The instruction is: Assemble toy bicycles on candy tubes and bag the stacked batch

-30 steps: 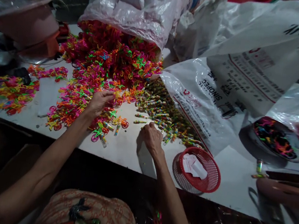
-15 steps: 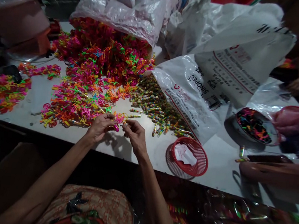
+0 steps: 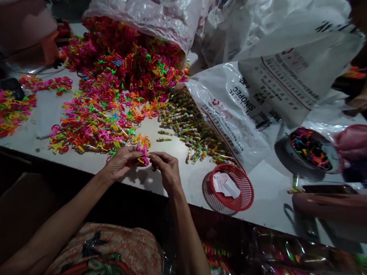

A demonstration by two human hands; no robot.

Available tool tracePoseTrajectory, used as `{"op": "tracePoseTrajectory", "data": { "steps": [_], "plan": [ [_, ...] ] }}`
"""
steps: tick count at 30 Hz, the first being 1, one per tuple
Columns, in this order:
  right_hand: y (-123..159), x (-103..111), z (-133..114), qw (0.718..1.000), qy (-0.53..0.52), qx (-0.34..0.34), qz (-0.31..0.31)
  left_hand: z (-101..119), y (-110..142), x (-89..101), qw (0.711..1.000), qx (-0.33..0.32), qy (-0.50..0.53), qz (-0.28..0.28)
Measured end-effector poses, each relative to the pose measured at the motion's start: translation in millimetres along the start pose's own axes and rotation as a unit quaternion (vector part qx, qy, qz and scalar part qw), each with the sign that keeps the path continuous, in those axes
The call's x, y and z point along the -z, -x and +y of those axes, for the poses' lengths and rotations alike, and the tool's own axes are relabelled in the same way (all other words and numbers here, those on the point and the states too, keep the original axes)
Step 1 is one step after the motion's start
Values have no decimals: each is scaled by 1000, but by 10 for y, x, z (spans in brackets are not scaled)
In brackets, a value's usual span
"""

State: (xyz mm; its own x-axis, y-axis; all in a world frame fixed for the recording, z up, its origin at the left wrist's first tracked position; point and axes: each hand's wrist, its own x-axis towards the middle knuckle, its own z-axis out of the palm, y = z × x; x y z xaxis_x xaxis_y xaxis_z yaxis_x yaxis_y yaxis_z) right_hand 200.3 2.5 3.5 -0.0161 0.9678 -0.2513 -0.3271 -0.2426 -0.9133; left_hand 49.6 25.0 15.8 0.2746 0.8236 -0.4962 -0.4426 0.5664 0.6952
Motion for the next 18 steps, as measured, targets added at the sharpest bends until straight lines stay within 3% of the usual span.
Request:
{"op": "tracePoseTrajectory", "data": {
  "steps": [5, 8, 15, 18],
  "plan": [
    [-27, 11, -1, 998, -28, -37, -32, 3, 21, 8, 999, 18, -7, -34],
    [-13, 0, -4, 999, -19, -22, -36, -4, 25, 28, 999, 13, -24, -43],
    [81, -65, -104, 997, 62, 27, -48, 1, 41, 120, 995, 18, -52, -83],
    [112, -130, -107, 988, 144, 45, -16, -31, 27, 140, 995, -19, -77, -59]
  ]
}}
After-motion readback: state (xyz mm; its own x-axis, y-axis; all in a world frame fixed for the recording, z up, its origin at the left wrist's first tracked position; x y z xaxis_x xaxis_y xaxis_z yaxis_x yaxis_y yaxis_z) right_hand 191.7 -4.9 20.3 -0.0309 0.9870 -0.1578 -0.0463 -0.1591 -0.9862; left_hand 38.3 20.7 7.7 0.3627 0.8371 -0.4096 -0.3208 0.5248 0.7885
